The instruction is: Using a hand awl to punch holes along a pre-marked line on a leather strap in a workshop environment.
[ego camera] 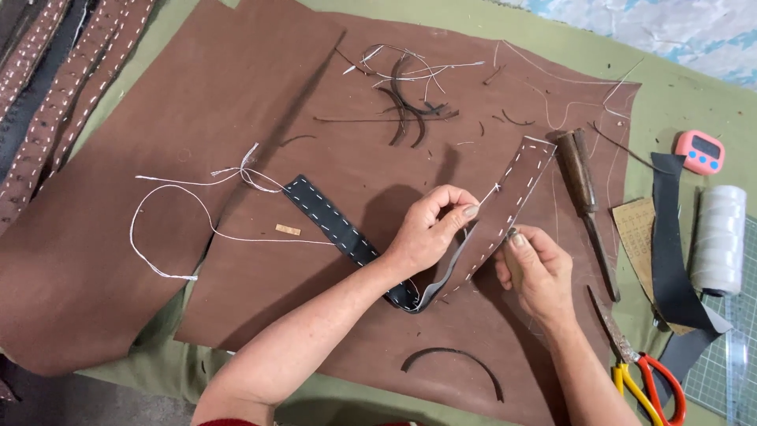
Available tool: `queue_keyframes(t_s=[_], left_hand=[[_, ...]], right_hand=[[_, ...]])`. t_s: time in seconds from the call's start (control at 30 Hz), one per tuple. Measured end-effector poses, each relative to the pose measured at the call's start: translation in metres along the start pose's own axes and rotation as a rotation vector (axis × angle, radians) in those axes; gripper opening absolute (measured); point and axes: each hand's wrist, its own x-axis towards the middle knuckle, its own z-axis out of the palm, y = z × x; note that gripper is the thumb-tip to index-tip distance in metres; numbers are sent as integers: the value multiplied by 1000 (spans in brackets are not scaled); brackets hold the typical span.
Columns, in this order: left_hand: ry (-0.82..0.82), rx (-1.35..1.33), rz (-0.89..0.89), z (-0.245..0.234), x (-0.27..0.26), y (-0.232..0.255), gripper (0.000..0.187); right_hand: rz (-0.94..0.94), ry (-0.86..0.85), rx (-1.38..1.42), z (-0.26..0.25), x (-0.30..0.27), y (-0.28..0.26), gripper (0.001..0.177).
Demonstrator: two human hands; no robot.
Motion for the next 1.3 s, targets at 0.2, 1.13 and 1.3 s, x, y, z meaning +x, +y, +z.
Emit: queue_keyframes(t_s=[0.2,1.13,1.3], left_hand=[[-26,-362,11,9,-6,41,22],[-22,-233,-169,11,-8,34,17],[-17,-227,-108,6,-2,16,19]], right_hand=[[82,-16,136,-10,3,15,25],[-133,-108,15,5,-10,-8,19],[-138,-106,56,2,-8,-1,20]])
